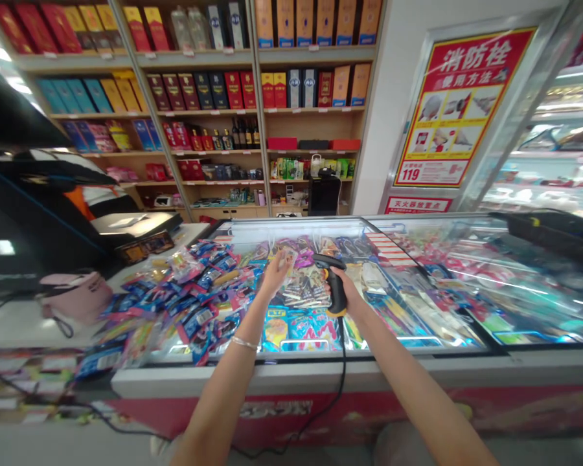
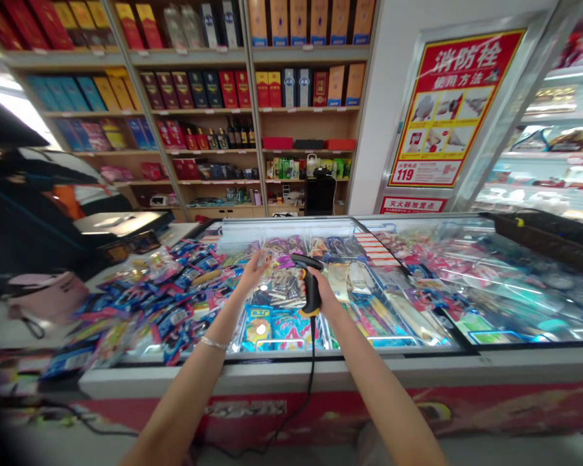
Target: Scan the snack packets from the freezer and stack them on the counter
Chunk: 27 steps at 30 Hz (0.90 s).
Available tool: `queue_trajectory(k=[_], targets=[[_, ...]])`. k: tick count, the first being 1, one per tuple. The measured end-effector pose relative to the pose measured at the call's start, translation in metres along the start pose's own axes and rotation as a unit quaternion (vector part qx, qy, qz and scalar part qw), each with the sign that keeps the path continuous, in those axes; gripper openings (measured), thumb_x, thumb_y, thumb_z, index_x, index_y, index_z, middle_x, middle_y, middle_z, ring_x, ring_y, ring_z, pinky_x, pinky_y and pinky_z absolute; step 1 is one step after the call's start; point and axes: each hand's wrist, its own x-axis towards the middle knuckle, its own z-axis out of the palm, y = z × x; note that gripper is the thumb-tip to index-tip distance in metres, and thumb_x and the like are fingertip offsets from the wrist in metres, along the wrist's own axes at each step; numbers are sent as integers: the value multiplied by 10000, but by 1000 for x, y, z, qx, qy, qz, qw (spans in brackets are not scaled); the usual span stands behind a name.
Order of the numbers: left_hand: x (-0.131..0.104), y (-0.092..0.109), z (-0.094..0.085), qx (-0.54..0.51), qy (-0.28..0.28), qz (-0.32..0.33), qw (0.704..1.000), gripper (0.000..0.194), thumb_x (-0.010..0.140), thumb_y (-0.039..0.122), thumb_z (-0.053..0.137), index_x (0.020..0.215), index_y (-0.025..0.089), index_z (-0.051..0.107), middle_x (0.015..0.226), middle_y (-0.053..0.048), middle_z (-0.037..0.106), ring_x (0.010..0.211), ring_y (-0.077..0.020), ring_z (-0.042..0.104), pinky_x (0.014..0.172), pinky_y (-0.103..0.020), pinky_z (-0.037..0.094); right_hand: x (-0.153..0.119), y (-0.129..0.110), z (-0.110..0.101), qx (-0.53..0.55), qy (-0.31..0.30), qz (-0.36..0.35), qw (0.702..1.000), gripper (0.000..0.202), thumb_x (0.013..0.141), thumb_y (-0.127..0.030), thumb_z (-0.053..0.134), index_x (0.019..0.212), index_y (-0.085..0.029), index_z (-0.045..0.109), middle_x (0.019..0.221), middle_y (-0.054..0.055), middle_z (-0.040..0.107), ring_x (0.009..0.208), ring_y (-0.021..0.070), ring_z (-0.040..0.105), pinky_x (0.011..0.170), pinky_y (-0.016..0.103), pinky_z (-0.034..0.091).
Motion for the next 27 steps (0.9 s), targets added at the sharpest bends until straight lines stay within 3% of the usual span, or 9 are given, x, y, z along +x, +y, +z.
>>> queue_trajectory(k=[4, 7, 10, 14, 16, 18, 22, 27], targets=[[-1, 44, -61, 35, 43, 71, 996, 562, 821, 321, 590, 1343, 213, 411, 1178, -93, 640, 1038, -216, 632, 915, -341, 486, 6, -3, 23, -13, -29, -8, 999, 236, 833, -391, 567, 758, -170, 597, 507, -6, 542, 390, 95, 463, 366, 191, 384], [-12, 67, -117, 135, 173, 69, 973, 575, 821, 360, 594, 1345, 218, 404, 1094, -89, 661, 873, -205, 667, 840, -328, 499, 10, 4, 57, -24, -48, 2, 999, 244, 853, -385, 540, 753, -169, 595, 475, -10, 516, 392, 100, 467, 367, 187, 378], [-24, 66, -167, 206, 294, 41, 933, 596, 840, 421, 562, 1371, 220, 380, 1069, -108, 672, 887, -230, 666, 864, -342, 479, 15, 21, 95, -19, -82, -3, 996, 201, 847, -356, 552, 777, -174, 601, 500, -12, 531, 399, 97, 465, 380, 192, 393], [-29, 38, -213, 242, 361, -7, 900, 701, 882, 464, 467, 1469, 166, 225, 1092, -171, 676, 1014, -293, 642, 941, -407, 440, 26, 53, 132, -26, -136, 8, 990, 219, 803, -381, 608, 754, -168, 598, 480, -14, 519, 403, 101, 468, 365, 193, 381], [-26, 20, -224, 270, 345, -33, 899, 674, 902, 449, 421, 1470, 132, 247, 1157, -212, 646, 1135, -331, 584, 1015, -482, 374, 32, 70, 143, -27, -149, 8, 988, 218, 755, -375, 668, 760, -168, 600, 480, -20, 520, 405, 100, 470, 367, 195, 388], [-19, 5, -228, 300, 301, -64, 903, 574, 919, 426, 378, 1417, 141, 382, 1321, -235, 541, 1285, -359, 456, 1089, -555, 248, 37, 84, 149, -19, -154, -1, 988, 228, 696, -349, 728, 756, -168, 603, 499, -27, 529, 414, 93, 474, 384, 196, 408], [-5, -8, -218, 336, 246, -108, 903, 523, 910, 468, 382, 1349, 206, 494, 1549, -185, 230, 1405, -416, 226, 1084, -666, 97, 42, 105, 150, -10, -149, -16, 989, 249, 615, -305, 778, 734, -153, 621, 581, -13, 586, 422, 68, 470, 388, 184, 407], [-6, -9, -200, 368, 276, -49, 887, 580, 904, 486, 382, 1423, 227, 387, 1557, -131, 245, 1450, -350, 110, 1119, -633, 59, 43, 116, 143, -42, -150, 25, 987, 227, 606, -289, 774, 700, -140, 630, 511, -15, 555, 419, 70, 473, 389, 169, 397]])
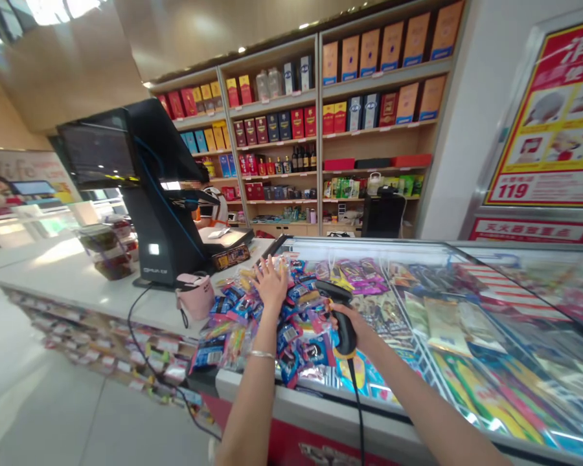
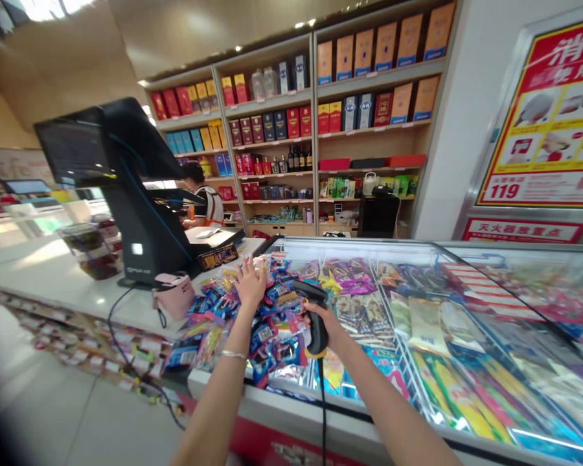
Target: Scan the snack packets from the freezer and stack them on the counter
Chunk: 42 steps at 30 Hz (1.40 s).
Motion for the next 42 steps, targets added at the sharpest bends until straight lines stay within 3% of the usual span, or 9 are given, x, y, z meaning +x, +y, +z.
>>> queue_trajectory(k=[2, 4, 9, 17, 22, 34, 42], targets=[[-5, -1, 0, -16, 26, 37, 999, 544, 921, 416, 355, 1433, 235, 372, 1551, -96, 275, 1449, -294, 157, 1157, -555, 77, 0, 2, -2, 3, 1, 7, 1000, 218, 611, -285, 766, 712, -138, 642, 516, -9, 563, 421, 70, 474, 398, 169, 403], [-9, -3, -2, -31, 28, 61, 997, 480, 926, 364, 342, 1377, 248, 456, 1518, -70, 348, 1436, -257, 210, 1174, -493, 117, 0, 3, -3, 10, 4, 5, 1000, 218, 602, -277, 765, 726, -136, 654, 550, 2, 590, 426, 68, 478, 399, 169, 404], [-11, -7, -7, -85, 20, 79, 993, 355, 907, 401, 419, 1132, 269, 659, 1370, -59, 539, 1406, -275, 285, 1167, -487, 173, -2, 4, -2, 15, 9, 7, 1000, 203, 598, -254, 755, 736, -140, 660, 618, 13, 627, 430, 61, 475, 403, 173, 401], [-11, -11, 0, -17, 69, 120, 990, 297, 883, 360, 470, 1057, 235, 676, 1325, -68, 579, 1321, -267, 430, 1119, -486, 294, -8, 9, 4, -19, -12, 51, 998, 208, 619, -278, 770, 699, -152, 625, 492, -21, 550, 430, 84, 465, 421, 200, 391], [-10, -15, 3, 8, 69, 139, 988, 278, 899, 337, 449, 980, 226, 690, 1308, -70, 593, 1320, -266, 430, 1119, -485, 303, -10, 11, 8, -18, -20, 54, 998, 201, 614, -263, 765, 704, -145, 630, 519, -16, 563, 431, 80, 463, 419, 202, 389], [-8, -17, 4, 4, 57, 140, 988, 319, 908, 371, 425, 999, 219, 690, 1316, -75, 581, 1314, -248, 428, 1129, -440, 293, -8, 11, 6, -26, -9, 63, 998, 148, 635, -220, 730, 693, -146, 616, 489, -19, 550, 430, 82, 482, 419, 183, 407], [-1, 2, -16, 15, 62, 154, 986, 385, 919, 421, 397, 1068, 202, 676, 1240, -106, 633, 1213, -263, 530, 1081, -469, 330, -31, -23, -4, -32, 23, 5, 999, 163, 607, -207, 731, 716, -146, 627, 614, 9, 625, 447, 75, 492, 417, 191, 412]])
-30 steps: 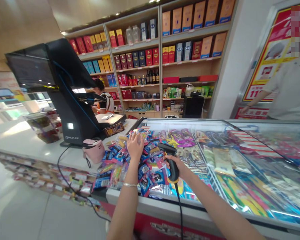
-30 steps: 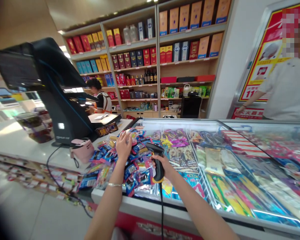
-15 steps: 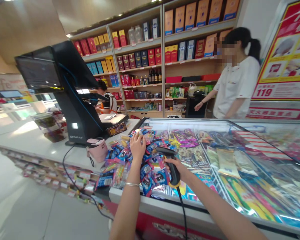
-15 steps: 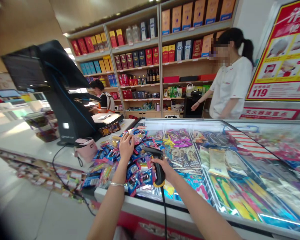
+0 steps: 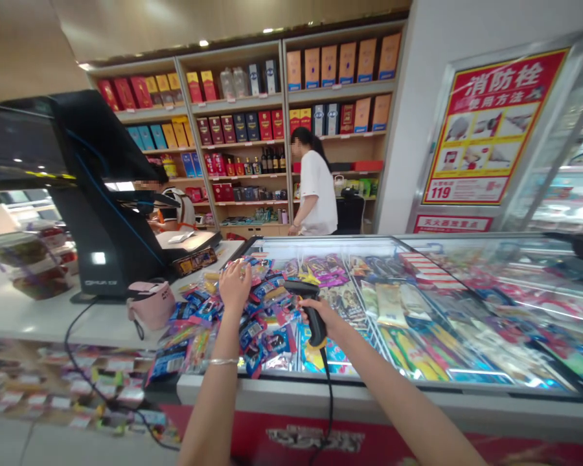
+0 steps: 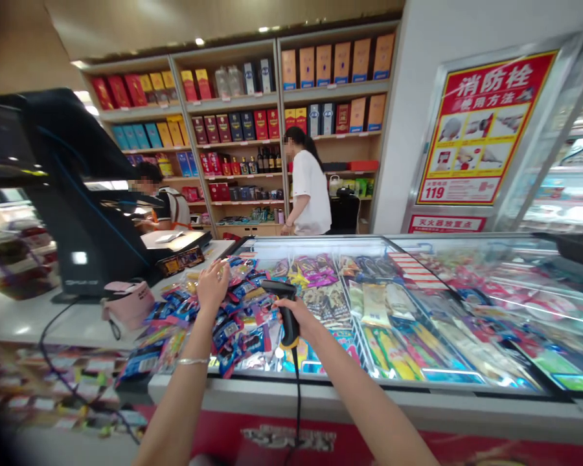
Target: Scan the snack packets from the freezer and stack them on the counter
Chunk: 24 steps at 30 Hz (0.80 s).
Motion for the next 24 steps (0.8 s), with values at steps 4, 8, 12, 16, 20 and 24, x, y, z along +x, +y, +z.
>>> queue_trajectory(k=[4, 8, 12, 16, 20, 24], targets=[[-3, 35, -4, -16, -2, 30, 999, 351, 912, 418, 420, 1021, 214, 683, 1229, -90, 640, 1175, -254, 556, 1070, -446, 352, -34, -22, -31, -2, 31, -28, 999, 190, 614, -229, 740, 751, -146, 638, 642, 9, 629, 454, 75, 495, 405, 191, 401], [-22, 90, 13, -48, -43, 68, 996, 339, 908, 395, 426, 1033, 207, 678, 1231, -87, 640, 1161, -253, 566, 1076, -436, 349, -77, -40, -75, 4, 96, -43, 994, 183, 658, -277, 728, 747, -149, 632, 606, -2, 603, 438, 73, 481, 388, 186, 393], [-49, 159, 44, -86, -110, 116, 983, 343, 903, 390, 437, 1032, 193, 686, 1229, -102, 642, 1151, -258, 575, 1052, -424, 380, -127, -58, -125, 0, 160, -51, 986, 176, 698, -292, 700, 727, -134, 627, 530, -11, 552, 427, 75, 475, 392, 177, 399], [-79, 234, 76, -131, -171, 158, 964, 327, 898, 385, 457, 1035, 197, 685, 1242, -101, 635, 1166, -255, 567, 1058, -424, 374, -178, -79, -176, 4, 225, -68, 972, 180, 725, -308, 679, 724, -142, 610, 511, -12, 538, 406, 76, 454, 369, 177, 378], [-109, 306, 103, -189, -224, 214, 932, 295, 891, 363, 473, 1023, 203, 683, 1230, -94, 642, 1157, -244, 570, 1045, -399, 385, -224, -100, -222, 7, 291, -123, 949, 157, 719, -274, 689, 747, -149, 600, 590, 2, 584, 421, 74, 468, 371, 180, 394], [-140, 366, 124, -211, -276, 237, 907, 283, 875, 341, 500, 1051, 202, 673, 1255, -101, 627, 1166, -260, 562, 1036, -403, 391, -262, -116, -257, 15, 353, -154, 923, 143, 716, -251, 690, 751, -154, 591, 622, 4, 593, 420, 71, 474, 356, 179, 392]])
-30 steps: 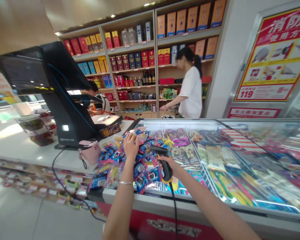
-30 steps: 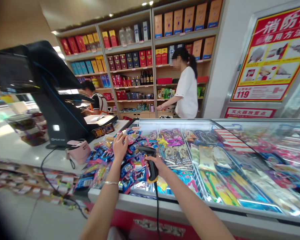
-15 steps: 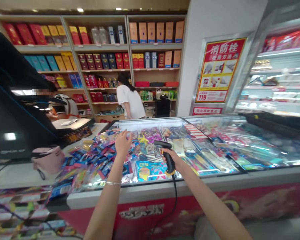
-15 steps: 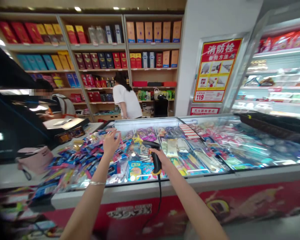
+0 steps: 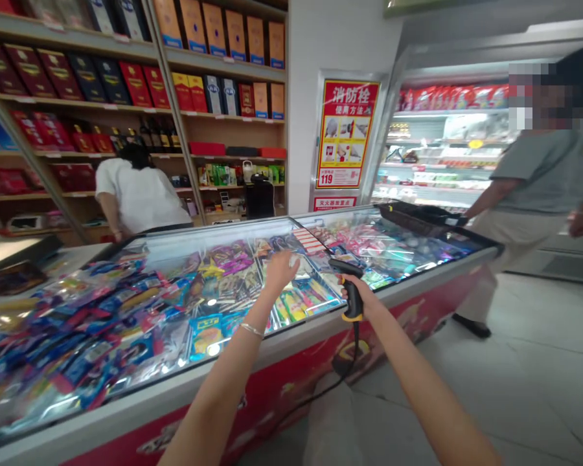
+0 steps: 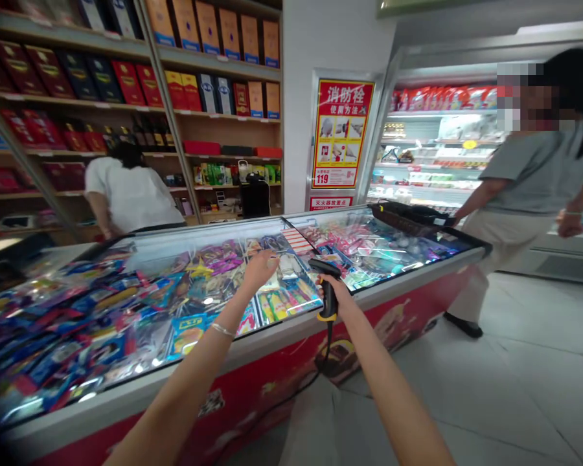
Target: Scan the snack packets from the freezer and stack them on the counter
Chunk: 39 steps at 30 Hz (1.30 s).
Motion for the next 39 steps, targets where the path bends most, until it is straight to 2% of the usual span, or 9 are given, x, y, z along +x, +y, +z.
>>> queue_trajectory(k=[5, 10, 14, 18, 25, 28, 31, 35, 39], targets=[[15, 46, 51, -26, -77, 16, 997, 329, 873, 330, 507, 1143, 189, 630, 1228, -106, 636, 1137, -260, 573, 987, -373, 423, -3, -17, -44, 23, 43, -3, 999, 90, 734, -202, 669, 742, -151, 595, 617, 10, 591, 426, 73, 472, 363, 180, 417], [23, 76, 96, -24, -142, 23, 989, 393, 869, 367, 533, 1210, 175, 575, 1207, -122, 630, 1114, -259, 579, 930, -354, 445, 5, -21, -70, 54, 92, -15, 994, 94, 737, -193, 675, 731, -159, 587, 625, 5, 597, 419, 69, 464, 349, 178, 408], [25, 88, 126, -18, -144, 15, 989, 557, 822, 496, 586, 1259, 160, 510, 1203, -147, 614, 1119, -275, 565, 936, -367, 433, 15, -20, -80, 57, 116, -6, 992, 118, 742, -211, 675, 711, -161, 572, 589, 1, 583, 411, 75, 467, 354, 187, 418], [25, 86, 142, -23, -144, 20, 989, 664, 751, 508, 670, 1286, 173, 461, 1205, -146, 607, 1137, -285, 548, 967, -387, 408, 18, -17, -86, 67, 99, -2, 993, 96, 725, -206, 674, 734, -157, 592, 599, -4, 581, 408, 73, 472, 358, 187, 420], [28, 75, 143, -36, -158, 1, 987, 674, 732, 342, 707, 1309, 145, 418, 1158, -155, 618, 1138, -285, 531, 963, -389, 400, 19, -14, -91, 65, 96, 5, 993, 98, 740, -218, 666, 730, -155, 591, 591, 12, 593, 404, 80, 472, 348, 189, 419], [27, 74, 139, -43, -147, -6, 988, 654, 693, 319, 721, 1273, 153, 468, 1182, -150, 595, 1131, -289, 530, 985, -409, 387, 20, -13, -90, 59, 98, -1, 993, 98, 738, -218, 665, 725, -159, 589, 602, 16, 603, 405, 82, 477, 347, 193, 422], [26, 72, 133, -59, -150, -24, 987, 573, 679, 297, 713, 1207, 153, 542, 1198, -141, 570, 1090, -269, 556, 961, -379, 419, 20, -12, -84, 50, 97, -2, 994, 94, 738, -213, 667, 730, -156, 592, 613, 20, 609, 402, 79, 478, 343, 189, 417], [22, 58, 114, -87, -148, -47, 984, 519, 645, 238, 726, 1144, 162, 608, 1174, -122, 576, 1003, -233, 599, 905, -335, 466, 18, -7, -62, 41, 84, 5, 996, 101, 739, -201, 669, 719, -150, 585, 595, 13, 595, 395, 73, 478, 350, 177, 414], [16, 24, 81, -115, -121, -70, 984, 453, 604, 203, 756, 1045, 156, 665, 1032, -104, 640, 1005, -241, 600, 894, -338, 475, 15, 0, -25, 25, 55, 15, 998, 120, 731, -204, 671, 690, -153, 570, 589, 8, 590, 388, 70, 475, 354, 178, 409]])
